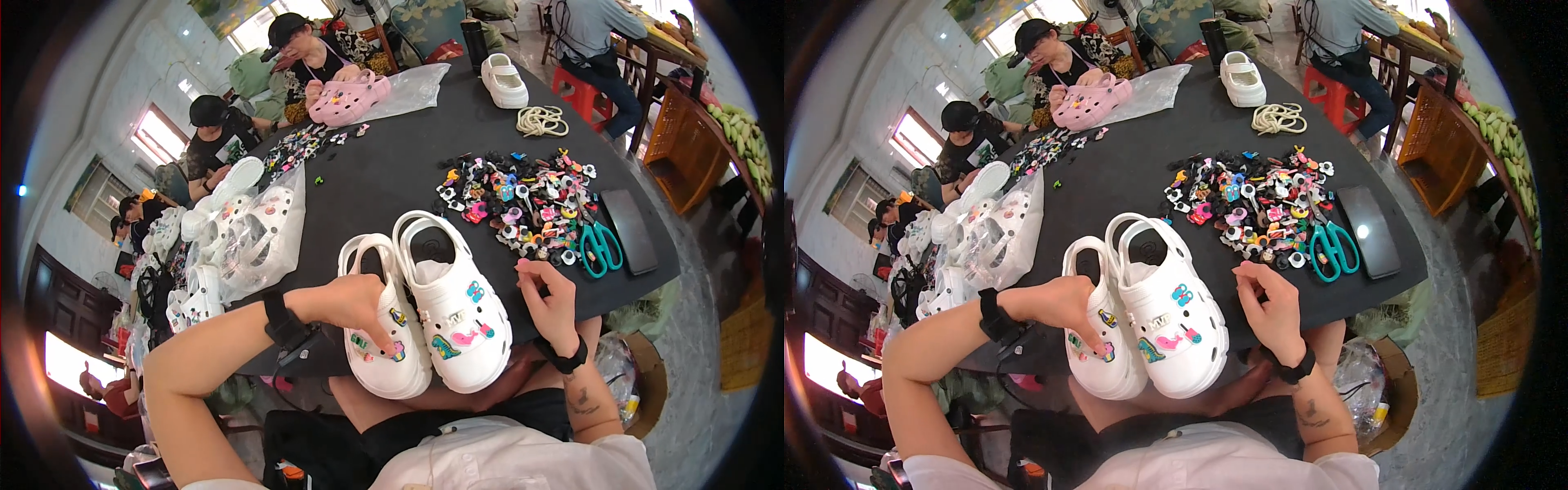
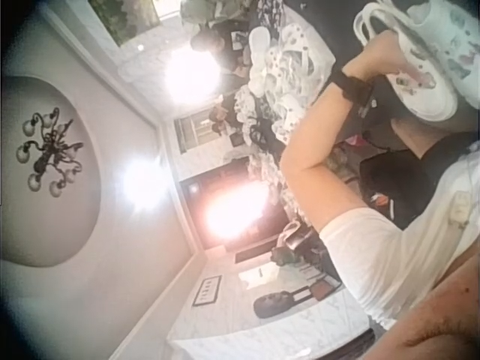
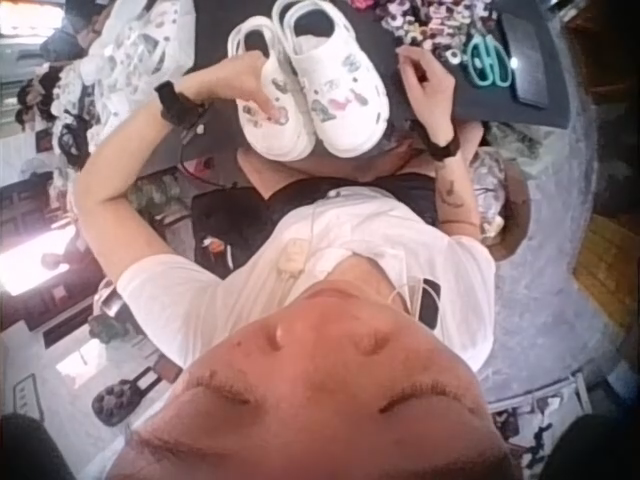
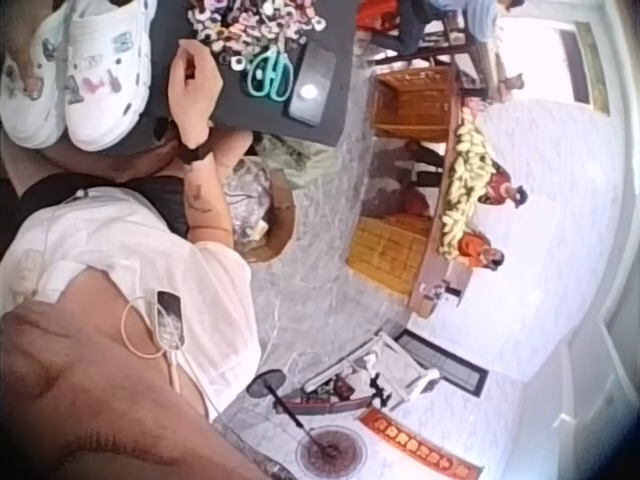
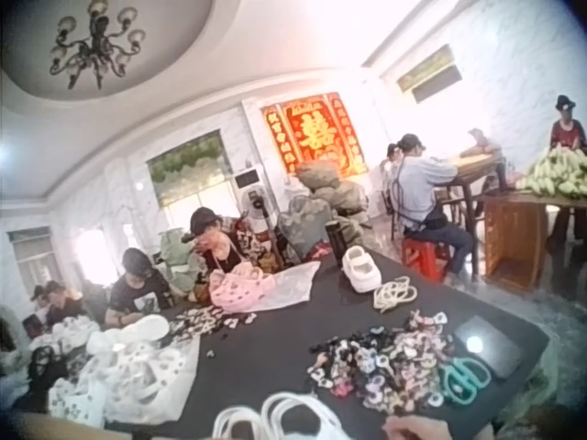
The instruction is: Attaching various decorative charms into the holes of white clog-style shoes.
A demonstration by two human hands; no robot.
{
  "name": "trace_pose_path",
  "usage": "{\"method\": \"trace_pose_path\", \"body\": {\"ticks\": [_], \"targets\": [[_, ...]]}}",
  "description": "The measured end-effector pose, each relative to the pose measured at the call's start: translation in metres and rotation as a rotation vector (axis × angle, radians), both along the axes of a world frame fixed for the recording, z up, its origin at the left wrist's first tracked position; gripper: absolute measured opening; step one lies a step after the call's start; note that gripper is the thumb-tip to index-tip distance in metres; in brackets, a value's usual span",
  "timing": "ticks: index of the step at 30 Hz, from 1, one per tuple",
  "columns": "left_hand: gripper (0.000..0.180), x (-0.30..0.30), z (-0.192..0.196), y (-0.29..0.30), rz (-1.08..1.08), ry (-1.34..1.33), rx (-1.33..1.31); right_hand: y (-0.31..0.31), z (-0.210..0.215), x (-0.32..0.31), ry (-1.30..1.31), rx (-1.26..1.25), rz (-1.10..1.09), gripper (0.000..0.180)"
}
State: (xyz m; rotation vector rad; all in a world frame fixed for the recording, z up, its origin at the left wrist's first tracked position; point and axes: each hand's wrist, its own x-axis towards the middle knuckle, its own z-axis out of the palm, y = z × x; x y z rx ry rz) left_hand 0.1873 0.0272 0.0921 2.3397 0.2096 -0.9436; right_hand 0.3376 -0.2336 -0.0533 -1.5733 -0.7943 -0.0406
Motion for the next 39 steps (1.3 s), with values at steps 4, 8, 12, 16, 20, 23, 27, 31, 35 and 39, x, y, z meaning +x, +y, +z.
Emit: {"method": "trace_pose_path", "body": {"ticks": [4, 8, 12, 16, 20, 23, 27, 31, 35, 39], "targets": [[0.054, -0.009, 0.001, -0.012, 0.004, -0.046, 0.230, 0.001, -0.002, 0.002, -0.015, -0.013, 0.001, 0.015], [0.052, -0.016, 0.004, -0.027, 0.037, -0.087, 0.376, 0.001, -0.001, 0.000, -0.018, -0.033, -0.007, 0.015], [0.051, -0.028, -0.005, -0.031, 0.050, -0.197, 0.440, 0.002, -0.002, -0.001, -0.042, -0.034, -0.023, 0.015], [0.051, -0.027, -0.002, -0.035, 0.090, -0.166, 0.462, 0.002, -0.004, -0.001, -0.040, -0.062, -0.027, 0.015], [0.051, -0.027, -0.003, -0.029, 0.080, -0.183, 0.436, 0.001, -0.001, -0.003, -0.072, -0.070, -0.036, 0.014], [0.054, -0.027, 0.001, -0.025, 0.134, -0.199, 0.350, 0.003, -0.003, -0.002, -0.051, -0.059, -0.029, 0.014], [0.062, -0.047, 0.000, -0.027, 0.194, -0.356, 0.238, 0.001, -0.004, -0.002, -0.044, -0.055, -0.030, 0.013], [0.079, -0.095, -0.019, -0.044, 0.467, -0.900, 0.178, 0.002, -0.002, -0.002, -0.052, -0.053, -0.036, 0.013], [0.069, -0.145, -0.045, -0.051, 0.546, -1.299, 0.492, 0.005, -0.006, -0.002, -0.051, -0.073, -0.039, 0.014], [0.046, -0.197, -0.088, -0.048, 1.084, -1.355, 0.566, 0.006, -0.005, -0.004, -0.024, -0.082, -0.036, 0.014]]}}
